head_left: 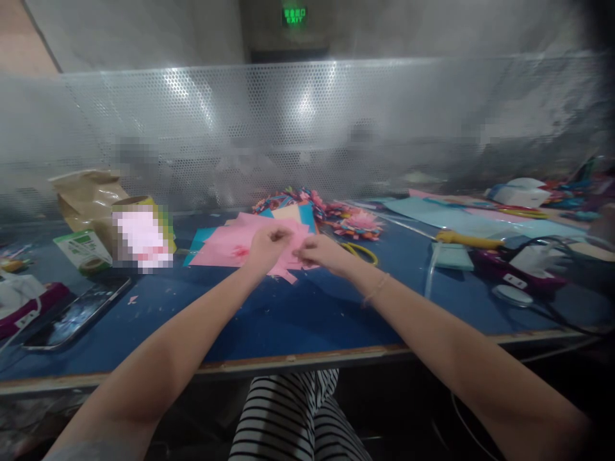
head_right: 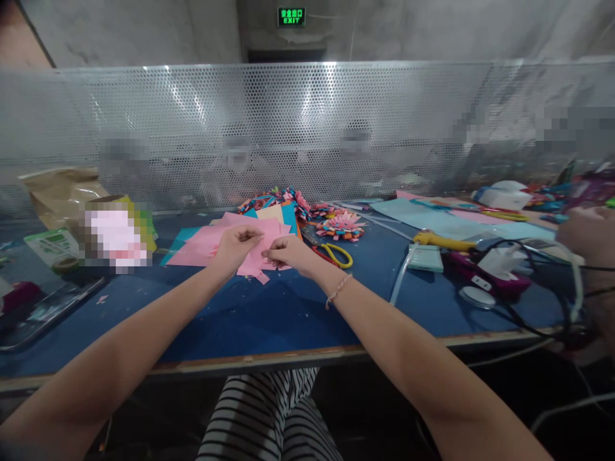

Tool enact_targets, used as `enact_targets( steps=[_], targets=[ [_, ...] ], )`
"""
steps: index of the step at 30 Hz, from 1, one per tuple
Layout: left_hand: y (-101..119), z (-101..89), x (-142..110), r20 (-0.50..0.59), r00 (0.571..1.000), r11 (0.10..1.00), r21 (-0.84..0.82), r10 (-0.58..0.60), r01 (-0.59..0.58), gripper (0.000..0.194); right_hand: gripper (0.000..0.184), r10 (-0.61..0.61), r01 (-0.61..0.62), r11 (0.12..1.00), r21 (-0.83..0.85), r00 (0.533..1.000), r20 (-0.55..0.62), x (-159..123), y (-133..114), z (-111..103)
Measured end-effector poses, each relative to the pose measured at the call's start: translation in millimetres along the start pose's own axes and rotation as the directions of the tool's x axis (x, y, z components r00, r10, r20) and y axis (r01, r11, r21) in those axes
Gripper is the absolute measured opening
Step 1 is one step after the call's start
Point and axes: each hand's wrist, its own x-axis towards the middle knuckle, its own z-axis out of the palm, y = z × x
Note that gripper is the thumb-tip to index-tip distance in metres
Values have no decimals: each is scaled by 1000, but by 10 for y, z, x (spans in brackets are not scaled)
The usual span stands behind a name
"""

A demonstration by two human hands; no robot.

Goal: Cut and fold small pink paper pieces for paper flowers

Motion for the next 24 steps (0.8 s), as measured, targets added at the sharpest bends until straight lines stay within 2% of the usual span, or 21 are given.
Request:
enact_targets(
  steps=[7,11,15,19,21,24],
  targets=[
    [-42,-34,49,10,1000,998,-62,8,-7,8,22,-87,90,993,-72,995,38,0,-16,-2],
    [-52,-39,51,32,999,997,-73,31,-29,8,22,-136,133,990,-38,989,-62,16,-3,-38],
    [-85,-29,45,75,996,996,-77,49,-43,10,23,-160,174,981,81,975,-156,29,-3,-77],
    [-92,-10,29,82,996,999,-33,34,-31,9,24,-167,198,970,140,965,-202,40,-2,-98],
    [-70,-2,15,86,996,1000,8,30,-30,12,24,-180,201,975,91,963,-202,40,-2,-105],
    [-29,7,-5,114,993,997,77,23,-32,16,24,-218,207,975,-78,962,-163,20,-25,-111]
  ],
)
